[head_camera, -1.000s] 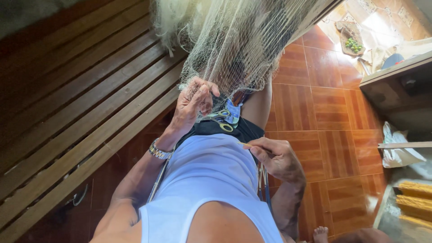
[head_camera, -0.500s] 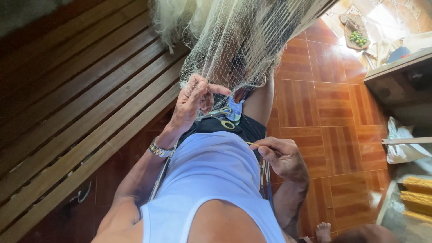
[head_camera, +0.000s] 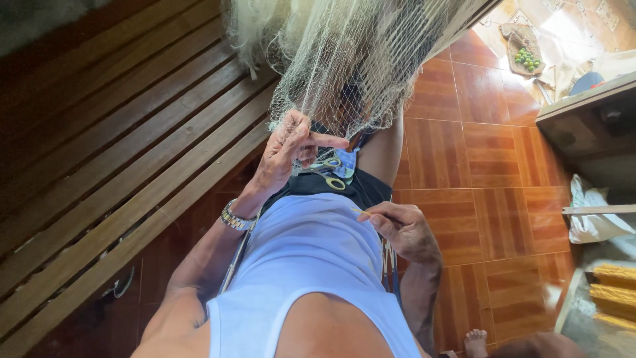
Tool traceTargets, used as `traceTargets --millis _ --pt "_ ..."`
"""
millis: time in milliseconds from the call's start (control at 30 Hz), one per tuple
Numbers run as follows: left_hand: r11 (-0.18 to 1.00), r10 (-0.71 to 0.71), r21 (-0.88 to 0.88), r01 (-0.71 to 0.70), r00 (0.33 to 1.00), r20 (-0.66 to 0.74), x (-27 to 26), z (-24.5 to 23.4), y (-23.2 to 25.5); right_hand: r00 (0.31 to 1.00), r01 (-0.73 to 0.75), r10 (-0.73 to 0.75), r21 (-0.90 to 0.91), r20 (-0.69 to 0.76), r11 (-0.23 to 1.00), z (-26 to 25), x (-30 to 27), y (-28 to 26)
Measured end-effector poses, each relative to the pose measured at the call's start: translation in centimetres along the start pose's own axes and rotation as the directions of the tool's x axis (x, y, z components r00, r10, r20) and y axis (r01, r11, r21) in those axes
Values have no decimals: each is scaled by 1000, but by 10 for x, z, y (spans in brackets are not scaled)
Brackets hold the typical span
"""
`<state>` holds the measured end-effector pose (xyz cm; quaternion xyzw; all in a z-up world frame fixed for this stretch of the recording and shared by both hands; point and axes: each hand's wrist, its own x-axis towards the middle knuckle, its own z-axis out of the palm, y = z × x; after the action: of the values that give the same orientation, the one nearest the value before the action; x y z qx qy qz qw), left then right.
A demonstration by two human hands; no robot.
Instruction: Repairing a fishing net by tying knots with a wooden shuttle
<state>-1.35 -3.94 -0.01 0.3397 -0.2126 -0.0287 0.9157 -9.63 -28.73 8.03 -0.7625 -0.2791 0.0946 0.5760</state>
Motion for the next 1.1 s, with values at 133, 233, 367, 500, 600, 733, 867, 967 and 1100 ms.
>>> traceTargets --millis 133,233,367,500,600,733,867,967,1100 --pt "1000 4 2 -4 999 40 0 1 3 1000 -22 22 39 -9 999 5 0 2" --pt "1000 5 -18 -5 999 43 1 5 5 1000 -10 10 17 4 1000 8 0 8" --pt "992 66 105 -75 994 86 2 9 6 1000 -19 19 13 18 1000 14 4 8" --pt "992 95 74 -103 990 102 2 12 6 999 -15 14 23 42 1000 18 7 9" --pt "992 107 59 -113 989 100 3 14 6 999 1 -2 18 44 1000 24 8 14" --pt "990 126 49 -131 987 100 2 16 9 998 1 -2 16 60 1000 25 10 16" --pt "993 115 9 -117 986 122 1 14 8 997 -8 7 6 71 1000 25 12 18" --pt "993 120 -7 -120 983 140 2 13 6 997 -25 23 24 75 999 26 11 20" --pt "991 136 -36 -132 977 163 4 12 2 995 -52 47 61 88 997 29 9 24"
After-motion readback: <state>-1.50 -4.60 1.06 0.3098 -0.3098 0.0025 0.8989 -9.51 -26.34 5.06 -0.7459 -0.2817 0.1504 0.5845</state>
